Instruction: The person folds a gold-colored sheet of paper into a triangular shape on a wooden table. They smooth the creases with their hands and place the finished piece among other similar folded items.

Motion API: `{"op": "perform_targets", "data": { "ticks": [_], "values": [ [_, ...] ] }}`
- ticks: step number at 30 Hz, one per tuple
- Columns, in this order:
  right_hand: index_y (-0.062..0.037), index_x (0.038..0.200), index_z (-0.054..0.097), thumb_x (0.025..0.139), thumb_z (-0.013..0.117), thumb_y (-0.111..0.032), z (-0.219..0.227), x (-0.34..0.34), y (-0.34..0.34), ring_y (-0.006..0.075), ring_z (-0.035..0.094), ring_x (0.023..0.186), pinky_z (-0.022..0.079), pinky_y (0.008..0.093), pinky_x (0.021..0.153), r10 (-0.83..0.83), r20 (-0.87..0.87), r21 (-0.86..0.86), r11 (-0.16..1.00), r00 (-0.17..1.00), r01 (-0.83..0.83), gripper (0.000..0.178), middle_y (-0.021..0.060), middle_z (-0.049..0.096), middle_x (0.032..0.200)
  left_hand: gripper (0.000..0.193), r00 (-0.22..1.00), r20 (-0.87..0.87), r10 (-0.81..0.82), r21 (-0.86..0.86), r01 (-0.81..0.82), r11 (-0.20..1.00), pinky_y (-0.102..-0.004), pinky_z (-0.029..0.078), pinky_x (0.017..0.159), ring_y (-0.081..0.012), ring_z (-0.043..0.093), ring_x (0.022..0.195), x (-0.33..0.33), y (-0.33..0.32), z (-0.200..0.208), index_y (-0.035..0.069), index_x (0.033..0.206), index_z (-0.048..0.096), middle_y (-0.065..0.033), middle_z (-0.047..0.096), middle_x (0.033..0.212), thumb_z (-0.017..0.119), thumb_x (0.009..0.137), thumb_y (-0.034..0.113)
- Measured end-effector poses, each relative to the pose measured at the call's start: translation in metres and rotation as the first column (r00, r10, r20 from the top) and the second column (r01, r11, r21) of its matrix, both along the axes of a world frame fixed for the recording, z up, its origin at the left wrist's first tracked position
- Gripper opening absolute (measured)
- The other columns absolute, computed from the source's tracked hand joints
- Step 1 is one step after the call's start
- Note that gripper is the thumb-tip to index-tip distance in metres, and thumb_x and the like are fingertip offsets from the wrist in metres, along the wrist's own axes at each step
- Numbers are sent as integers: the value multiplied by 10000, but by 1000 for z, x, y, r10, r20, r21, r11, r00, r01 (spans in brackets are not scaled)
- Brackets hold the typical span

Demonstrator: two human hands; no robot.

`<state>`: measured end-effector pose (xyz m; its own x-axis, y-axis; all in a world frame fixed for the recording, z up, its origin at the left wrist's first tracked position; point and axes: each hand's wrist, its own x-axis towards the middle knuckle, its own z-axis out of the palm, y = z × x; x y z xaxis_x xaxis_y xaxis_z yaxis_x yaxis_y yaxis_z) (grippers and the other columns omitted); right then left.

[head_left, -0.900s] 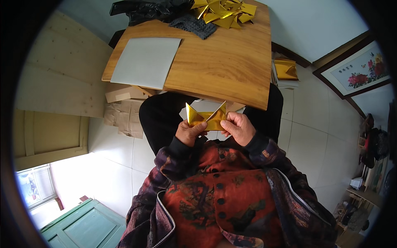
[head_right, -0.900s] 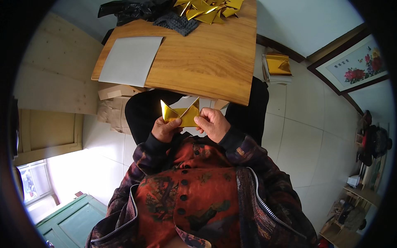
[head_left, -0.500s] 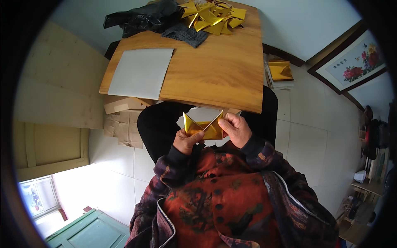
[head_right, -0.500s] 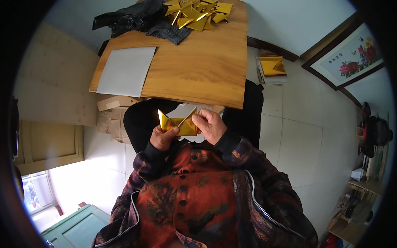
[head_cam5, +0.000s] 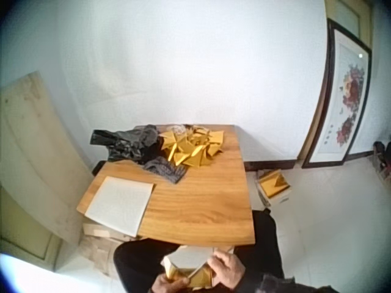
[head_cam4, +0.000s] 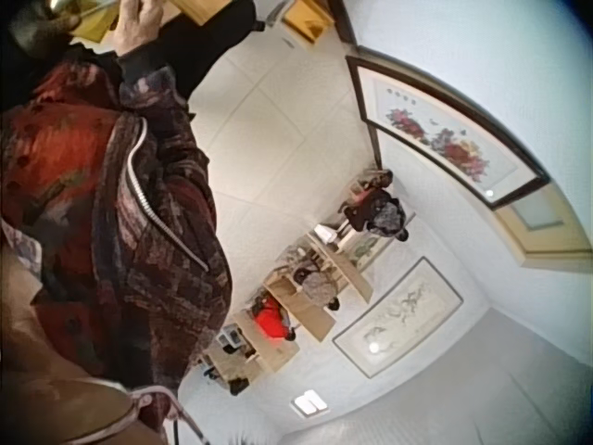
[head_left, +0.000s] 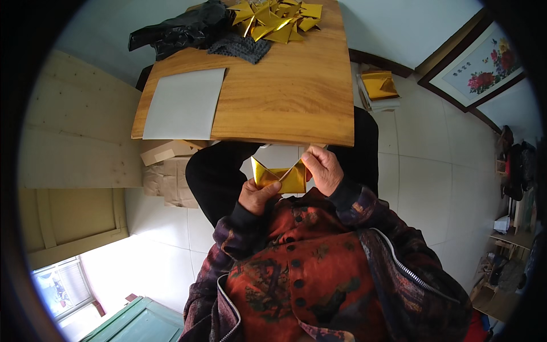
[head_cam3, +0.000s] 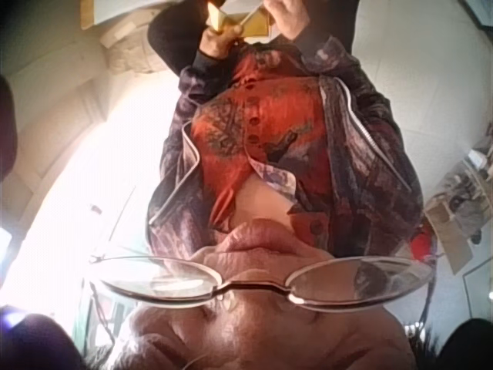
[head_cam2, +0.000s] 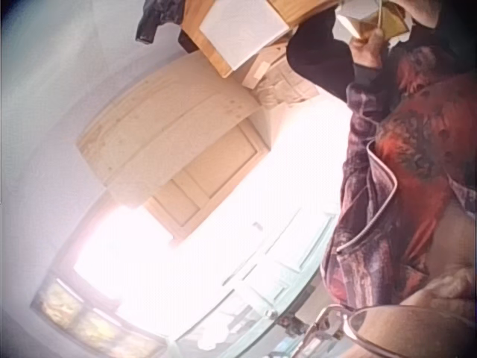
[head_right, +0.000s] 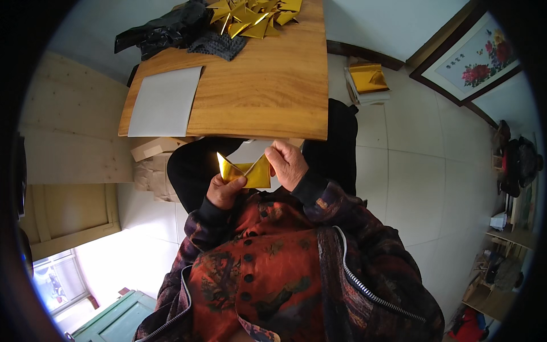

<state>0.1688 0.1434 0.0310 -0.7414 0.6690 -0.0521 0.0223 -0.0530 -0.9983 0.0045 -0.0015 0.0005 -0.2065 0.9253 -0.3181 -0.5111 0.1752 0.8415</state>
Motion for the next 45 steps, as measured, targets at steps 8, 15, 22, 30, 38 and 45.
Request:
{"op": "perform_targets", "data": {
  "ticks": [8,15,22,30,38,45],
  "values": [
    [-20,972,601,965,608,-303,-10,-2,-7,85,561,709,498,241,631,317,-23,-289,906,948,-309,283,11,594,799,147,988,-55,146,15,-146,989,-232,484,633,-87,617,685,0,0,-1,33,990,689,-16,693,811,701,894,143],
    [-15,969,605,927,644,-149,5,1,-9,101,580,718,487,251,670,195,122,116,971,973,-210,146,40,644,850,127,967,-236,98,190,-53,980,-243,496,761,-117,624,838,-3,-1,14,31,960,713,-40,674,933,723,834,18],
    [-55,1039,570,858,668,9,5,0,-11,87,591,827,483,261,736,277,22,246,930,961,-273,216,36,649,927,211,950,-280,138,341,-36,939,-273,466,869,-197,596,983,-5,-1,17,17,943,722,-110,615,1092,681,748,-54],
    [-16,1058,600,897,567,20,-16,-1,-2,117,613,893,534,298,765,309,-7,-293,909,951,-297,168,34,625,962,581,801,-594,76,228,77,971,-238,501,642,-132,625,681,-16,-5,-46,80,1319,509,-70,639,1158,635,774,-76],
    [-28,995,611,882,603,17,-3,-51,146,124,635,774,537,277,698,473,277,-35,875,837,-483,122,54,650,910,339,919,-378,-113,-264,10,964,-275,526,727,-140,666,834,-47,-13,-127,11,1206,596,-67,676,1066,625,874,71],
    [-89,1522,162,929,598,-100,54,-124,224,178,677,918,514,262,715,-86,-36,168,982,996,90,737,226,529,1350,254,978,-210,16,-203,-60,977,-264,516,734,-133,666,838,-44,-11,-130,42,1159,628,-47,681,1022,618,909,92]
  ]
}}
